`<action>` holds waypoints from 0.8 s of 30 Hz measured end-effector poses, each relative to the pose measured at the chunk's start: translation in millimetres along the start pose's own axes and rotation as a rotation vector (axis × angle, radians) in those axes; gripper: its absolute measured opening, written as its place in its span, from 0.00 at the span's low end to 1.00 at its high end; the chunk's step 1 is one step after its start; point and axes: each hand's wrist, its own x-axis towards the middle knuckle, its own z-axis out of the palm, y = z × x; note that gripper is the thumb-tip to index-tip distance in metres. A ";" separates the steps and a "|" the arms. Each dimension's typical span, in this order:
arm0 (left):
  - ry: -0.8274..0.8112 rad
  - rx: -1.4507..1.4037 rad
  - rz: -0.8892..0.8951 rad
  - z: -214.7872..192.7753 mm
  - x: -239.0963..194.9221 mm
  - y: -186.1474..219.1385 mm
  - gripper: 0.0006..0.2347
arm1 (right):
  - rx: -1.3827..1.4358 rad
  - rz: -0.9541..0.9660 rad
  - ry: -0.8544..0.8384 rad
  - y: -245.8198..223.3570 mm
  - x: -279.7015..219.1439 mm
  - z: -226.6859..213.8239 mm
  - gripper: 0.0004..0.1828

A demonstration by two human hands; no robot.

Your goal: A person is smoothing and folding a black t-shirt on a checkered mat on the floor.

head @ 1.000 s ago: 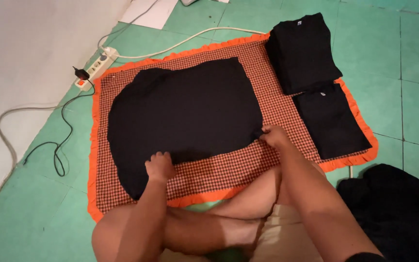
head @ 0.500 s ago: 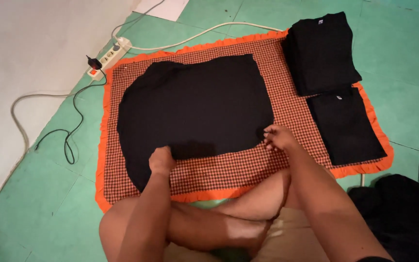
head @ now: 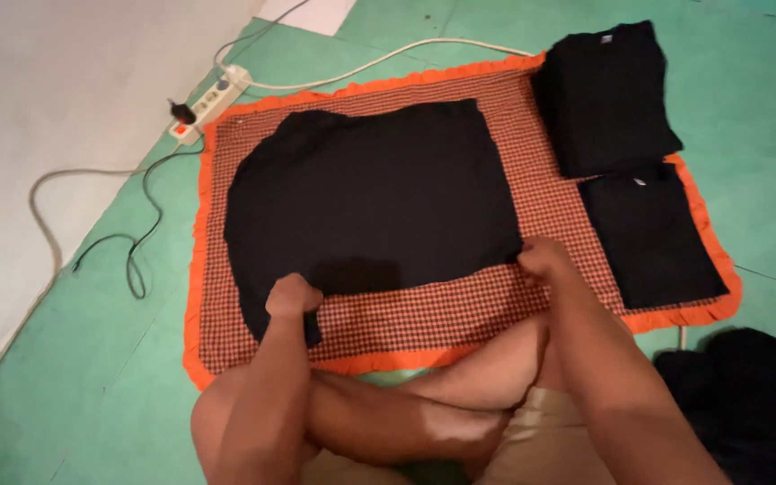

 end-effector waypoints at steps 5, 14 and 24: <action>-0.014 -0.037 -0.054 -58.7 19.4 -37.5 0.25 | 0.150 0.068 -0.022 5.9 18.4 7.2 0.28; 0.203 -0.385 -0.133 -30.4 122.7 -136.5 0.22 | 0.341 0.106 -0.161 -0.8 37.3 -3.6 0.15; 0.377 -0.374 -0.342 -21.6 137.9 -120.7 0.14 | 0.385 0.160 -0.305 9.1 51.6 0.4 0.14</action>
